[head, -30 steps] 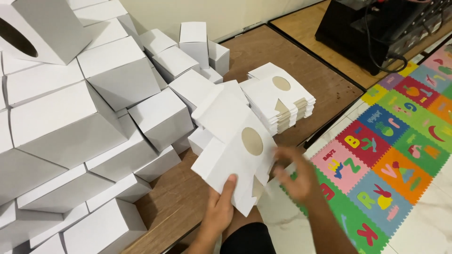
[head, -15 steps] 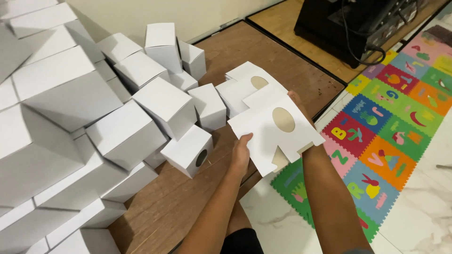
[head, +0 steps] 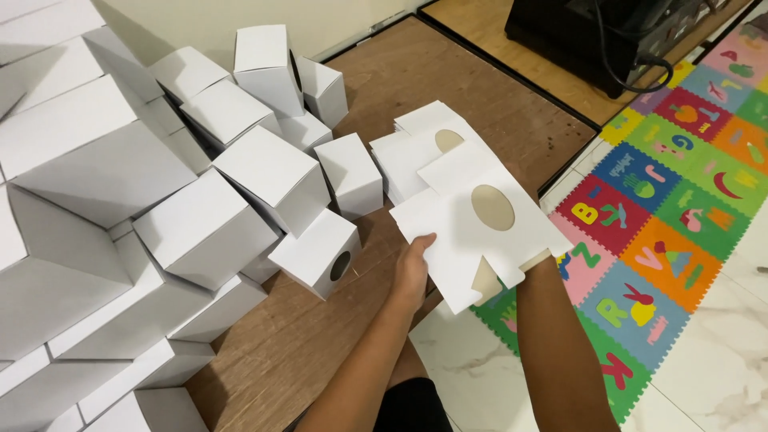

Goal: The person sits on the floor and assembles small white cardboard boxes by hand. They pick up flat, pre-cut cardboard pieces from a stack, fold them into cube shapes, and place the finished boxes onto a growing pile on a wooden table.

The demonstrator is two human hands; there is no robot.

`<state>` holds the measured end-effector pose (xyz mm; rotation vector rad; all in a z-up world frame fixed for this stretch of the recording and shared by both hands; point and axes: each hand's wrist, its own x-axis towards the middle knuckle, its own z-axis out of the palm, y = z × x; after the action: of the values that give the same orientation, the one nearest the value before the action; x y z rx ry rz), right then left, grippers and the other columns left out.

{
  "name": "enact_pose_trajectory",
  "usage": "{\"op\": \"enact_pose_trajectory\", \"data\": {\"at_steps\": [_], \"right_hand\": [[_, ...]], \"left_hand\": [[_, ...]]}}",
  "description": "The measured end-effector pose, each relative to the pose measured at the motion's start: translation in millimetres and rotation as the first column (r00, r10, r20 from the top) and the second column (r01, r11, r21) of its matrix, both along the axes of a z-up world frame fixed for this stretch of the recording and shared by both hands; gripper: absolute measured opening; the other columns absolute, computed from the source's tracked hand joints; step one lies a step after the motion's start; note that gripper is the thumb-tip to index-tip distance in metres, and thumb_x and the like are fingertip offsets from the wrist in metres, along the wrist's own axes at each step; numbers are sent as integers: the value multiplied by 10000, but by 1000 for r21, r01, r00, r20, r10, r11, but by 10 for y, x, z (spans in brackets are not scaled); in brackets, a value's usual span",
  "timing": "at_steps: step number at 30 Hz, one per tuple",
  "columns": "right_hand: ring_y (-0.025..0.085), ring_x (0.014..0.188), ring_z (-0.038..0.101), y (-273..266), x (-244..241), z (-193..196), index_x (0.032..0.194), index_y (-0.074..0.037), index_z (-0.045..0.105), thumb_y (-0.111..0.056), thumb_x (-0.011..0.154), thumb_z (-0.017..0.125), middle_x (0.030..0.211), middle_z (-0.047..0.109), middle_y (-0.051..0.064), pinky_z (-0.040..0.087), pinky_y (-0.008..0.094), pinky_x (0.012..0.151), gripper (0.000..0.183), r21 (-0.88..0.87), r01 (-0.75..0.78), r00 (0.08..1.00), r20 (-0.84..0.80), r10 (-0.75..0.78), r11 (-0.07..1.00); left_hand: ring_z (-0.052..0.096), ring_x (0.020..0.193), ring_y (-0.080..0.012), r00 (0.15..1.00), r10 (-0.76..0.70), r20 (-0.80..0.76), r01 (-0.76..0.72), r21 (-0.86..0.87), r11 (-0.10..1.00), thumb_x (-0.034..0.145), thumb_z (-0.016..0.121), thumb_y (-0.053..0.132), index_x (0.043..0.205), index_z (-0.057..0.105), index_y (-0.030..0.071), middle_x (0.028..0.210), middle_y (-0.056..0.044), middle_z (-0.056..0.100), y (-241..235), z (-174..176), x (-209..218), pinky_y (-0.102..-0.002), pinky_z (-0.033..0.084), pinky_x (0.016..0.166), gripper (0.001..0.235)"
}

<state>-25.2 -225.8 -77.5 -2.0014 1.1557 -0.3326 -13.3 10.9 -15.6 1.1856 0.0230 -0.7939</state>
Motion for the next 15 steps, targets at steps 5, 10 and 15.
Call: {"op": "enact_pose_trajectory", "data": {"at_steps": [5,10,15], "right_hand": [[174,1076,582,117,-46,15,1158,-526,494,-782,775,466,1116,622,-51,474,333,877,461,45,38,997,-66,-35,998],[131,1054,602,415,-111,191,1129,-610,504,-831,734,482,1092,644,-105,496,303,856,453,82,49,993,-114,-40,995],[355,1270,435,160,-398,183,1374,-141,497,-564,998,358,1334,504,178,307,470,1062,583,-48,-108,974,195,115,993]], "left_hand": [[253,1383,-226,999,-38,-12,38,-16,999,850,594,409,1413,314,-2,1466,-147,355,192,-61,-112,-407,174,1171,751],[471,1160,-223,992,-99,79,100,-11,995,885,585,367,1277,491,-15,1185,-137,572,471,-274,6,-401,330,1087,555],[596,843,-129,936,-220,277,191,126,973,930,562,325,1055,670,56,887,-46,675,856,-185,-228,-363,477,915,316]]}}
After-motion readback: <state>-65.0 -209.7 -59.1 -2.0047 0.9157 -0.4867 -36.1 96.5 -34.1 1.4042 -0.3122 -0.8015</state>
